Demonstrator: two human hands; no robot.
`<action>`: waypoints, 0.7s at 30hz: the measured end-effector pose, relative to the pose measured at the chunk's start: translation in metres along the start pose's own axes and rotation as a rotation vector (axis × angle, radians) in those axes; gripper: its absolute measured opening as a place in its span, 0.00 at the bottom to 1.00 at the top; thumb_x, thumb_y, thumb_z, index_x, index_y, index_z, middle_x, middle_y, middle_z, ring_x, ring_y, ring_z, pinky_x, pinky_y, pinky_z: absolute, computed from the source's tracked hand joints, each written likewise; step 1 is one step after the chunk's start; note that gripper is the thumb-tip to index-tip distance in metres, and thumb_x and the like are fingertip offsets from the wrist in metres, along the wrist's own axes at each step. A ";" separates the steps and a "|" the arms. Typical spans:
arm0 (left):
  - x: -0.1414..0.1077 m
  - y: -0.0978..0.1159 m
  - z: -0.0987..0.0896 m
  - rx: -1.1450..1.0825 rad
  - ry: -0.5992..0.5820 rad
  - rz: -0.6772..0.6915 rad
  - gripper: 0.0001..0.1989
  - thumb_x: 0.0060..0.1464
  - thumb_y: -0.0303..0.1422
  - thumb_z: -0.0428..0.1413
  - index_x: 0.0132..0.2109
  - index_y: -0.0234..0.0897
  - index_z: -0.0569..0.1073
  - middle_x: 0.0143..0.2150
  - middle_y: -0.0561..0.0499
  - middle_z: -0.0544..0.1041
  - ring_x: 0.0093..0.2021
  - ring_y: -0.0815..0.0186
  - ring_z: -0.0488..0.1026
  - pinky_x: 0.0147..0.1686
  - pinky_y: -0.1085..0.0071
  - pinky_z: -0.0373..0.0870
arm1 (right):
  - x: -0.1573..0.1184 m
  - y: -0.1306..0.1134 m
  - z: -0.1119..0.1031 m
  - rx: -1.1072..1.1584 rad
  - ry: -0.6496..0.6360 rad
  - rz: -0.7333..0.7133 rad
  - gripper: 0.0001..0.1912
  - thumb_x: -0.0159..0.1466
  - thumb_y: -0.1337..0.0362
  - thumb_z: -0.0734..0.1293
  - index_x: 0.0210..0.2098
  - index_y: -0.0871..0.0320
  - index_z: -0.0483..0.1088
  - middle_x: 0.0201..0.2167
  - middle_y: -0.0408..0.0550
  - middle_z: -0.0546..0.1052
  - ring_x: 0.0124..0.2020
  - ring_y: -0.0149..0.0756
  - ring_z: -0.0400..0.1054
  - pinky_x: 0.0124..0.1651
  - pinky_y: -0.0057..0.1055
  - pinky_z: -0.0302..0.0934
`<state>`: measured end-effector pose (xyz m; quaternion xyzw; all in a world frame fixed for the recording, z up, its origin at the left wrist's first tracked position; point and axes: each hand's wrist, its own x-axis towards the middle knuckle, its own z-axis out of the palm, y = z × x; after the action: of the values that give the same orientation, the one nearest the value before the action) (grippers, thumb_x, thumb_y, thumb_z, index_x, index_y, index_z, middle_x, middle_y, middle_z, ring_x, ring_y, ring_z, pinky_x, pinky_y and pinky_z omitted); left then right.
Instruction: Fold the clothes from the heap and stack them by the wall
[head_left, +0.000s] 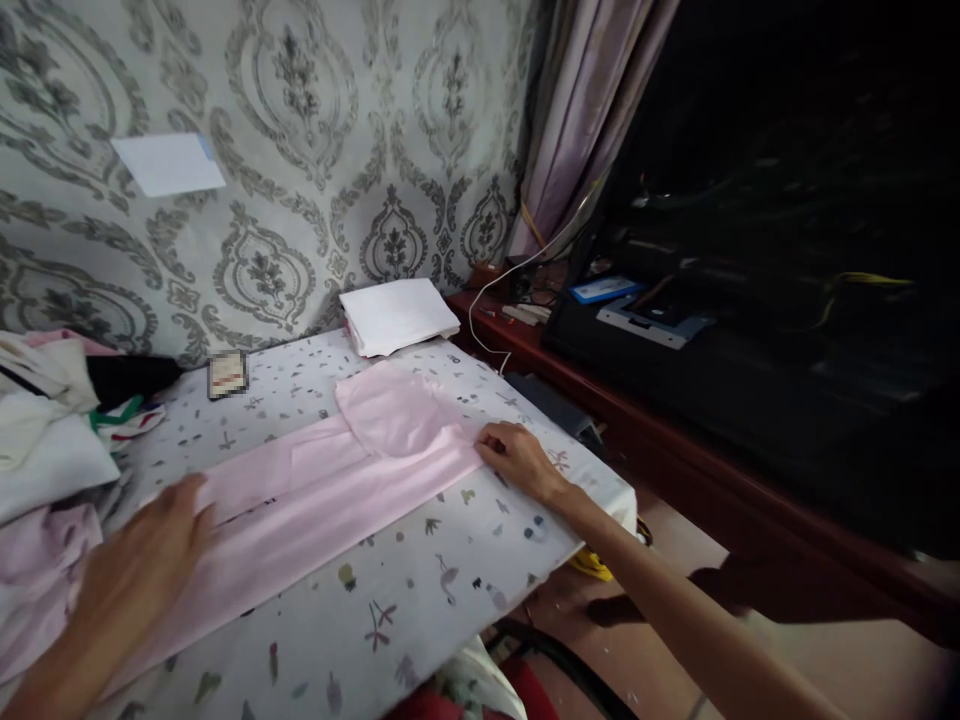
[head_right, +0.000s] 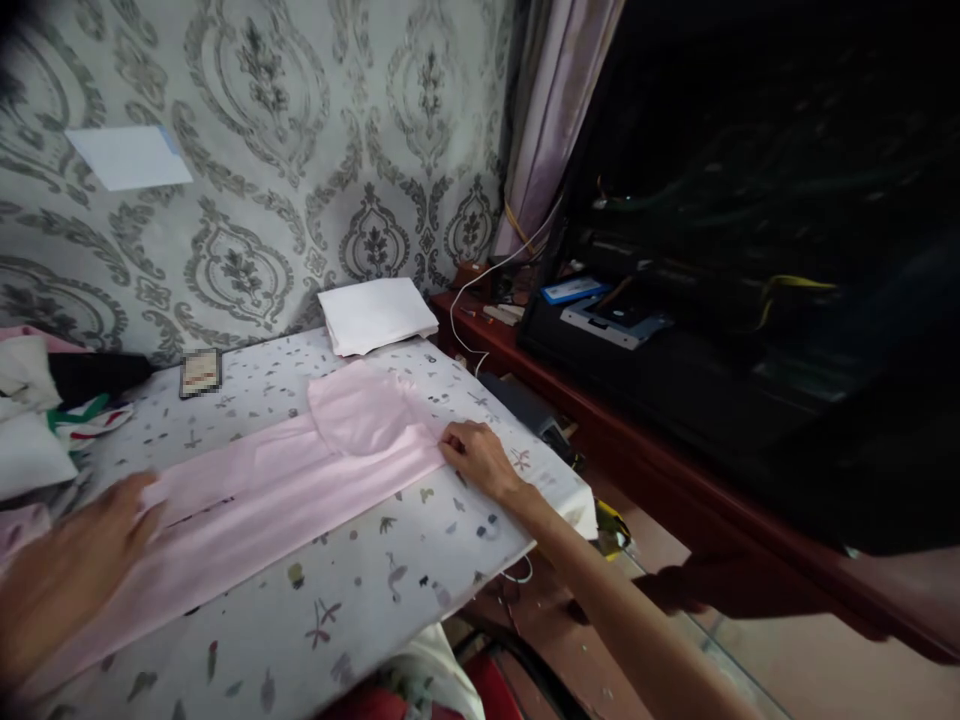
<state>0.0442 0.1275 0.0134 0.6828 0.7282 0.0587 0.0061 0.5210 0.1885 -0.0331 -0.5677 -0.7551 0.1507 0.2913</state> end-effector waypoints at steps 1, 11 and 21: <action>0.016 0.026 -0.008 -0.002 0.012 0.067 0.24 0.62 0.46 0.40 0.58 0.44 0.67 0.48 0.42 0.78 0.46 0.48 0.77 0.41 0.56 0.71 | 0.000 0.001 0.001 -0.005 0.002 -0.008 0.07 0.62 0.65 0.63 0.29 0.55 0.72 0.23 0.42 0.73 0.29 0.35 0.67 0.39 0.32 0.59; 0.213 0.236 0.032 0.086 -0.097 0.665 0.20 0.62 0.23 0.44 0.57 0.38 0.70 0.62 0.42 0.72 0.61 0.58 0.69 0.59 0.62 0.65 | 0.000 0.002 -0.002 -0.019 -0.004 -0.030 0.07 0.63 0.67 0.63 0.29 0.55 0.70 0.25 0.42 0.74 0.30 0.36 0.68 0.45 0.36 0.60; 0.263 0.233 0.028 0.254 -0.201 0.723 0.09 0.60 0.29 0.50 0.44 0.37 0.73 0.49 0.42 0.78 0.50 0.58 0.74 0.51 0.66 0.69 | -0.001 0.003 -0.004 0.024 -0.016 -0.014 0.06 0.62 0.70 0.63 0.30 0.55 0.69 0.25 0.43 0.74 0.30 0.35 0.67 0.49 0.38 0.60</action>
<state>0.2610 0.4053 0.0261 0.8930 0.4379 -0.1005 -0.0282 0.5258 0.1883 -0.0317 -0.5579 -0.7593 0.1623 0.2932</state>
